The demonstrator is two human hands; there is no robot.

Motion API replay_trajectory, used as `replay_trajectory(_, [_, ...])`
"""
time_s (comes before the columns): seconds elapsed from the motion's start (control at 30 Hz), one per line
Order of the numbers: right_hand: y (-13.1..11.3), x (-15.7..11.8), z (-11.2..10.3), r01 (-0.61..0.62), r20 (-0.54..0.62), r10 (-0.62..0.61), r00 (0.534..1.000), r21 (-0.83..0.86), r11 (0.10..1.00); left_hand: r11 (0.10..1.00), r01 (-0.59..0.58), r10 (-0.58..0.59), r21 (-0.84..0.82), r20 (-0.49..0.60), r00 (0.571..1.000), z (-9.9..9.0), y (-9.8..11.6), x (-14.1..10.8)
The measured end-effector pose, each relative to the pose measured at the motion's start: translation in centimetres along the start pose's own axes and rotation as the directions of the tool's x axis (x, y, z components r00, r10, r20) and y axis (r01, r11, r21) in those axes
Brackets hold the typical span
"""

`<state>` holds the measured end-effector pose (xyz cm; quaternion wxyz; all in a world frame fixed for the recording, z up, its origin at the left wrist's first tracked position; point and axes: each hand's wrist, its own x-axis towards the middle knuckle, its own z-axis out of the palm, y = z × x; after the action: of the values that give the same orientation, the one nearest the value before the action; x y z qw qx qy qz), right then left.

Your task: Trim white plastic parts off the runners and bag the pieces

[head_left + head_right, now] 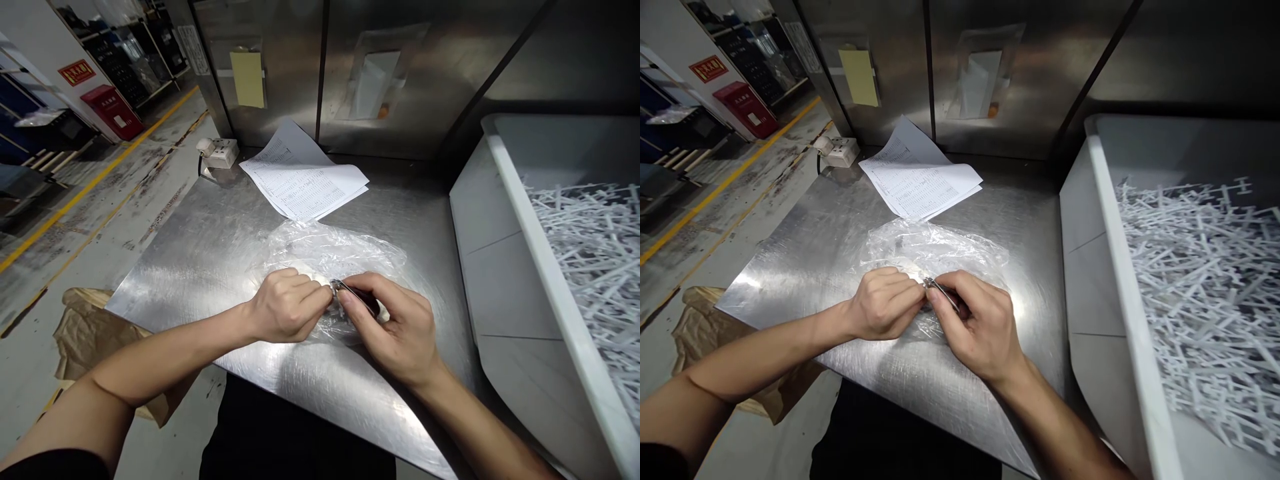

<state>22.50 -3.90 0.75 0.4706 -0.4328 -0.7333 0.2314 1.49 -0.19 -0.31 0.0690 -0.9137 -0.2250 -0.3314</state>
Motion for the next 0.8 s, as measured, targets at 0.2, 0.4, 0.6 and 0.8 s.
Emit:
replay_trajectory(0.2, [0.01, -0.10, 0.02, 0.075, -0.016, -0.076, 0.997, -0.015, 0.997, 1.000, 0.009, -0.009, 0.003, -0.012, 1.000, -0.03, -0.13, 0.01])
replay_trajectory(0.4, [-0.02, -0.03, -0.05, 0.103, -0.021, -0.103, 0.994, -0.008, 0.995, 1.000, 0.007, -0.007, -0.015, -0.026, 1.000, -0.03, -0.16, 0.01])
replay_trajectory(0.6, [-0.05, 0.02, -0.18, 0.094, -0.016, -0.093, 0.996, 0.054, 0.994, 1.000, 0.011, -0.011, -0.017, -0.031, 0.999, -0.01, -0.16, 0.06])
replay_trajectory(0.8, [0.02, 0.03, -0.26, 0.109, -0.024, -0.108, 0.994, 0.088, 0.990, 0.999, 0.002, -0.004, -0.037, -0.050, 0.999, -0.11, -0.20, 0.06])
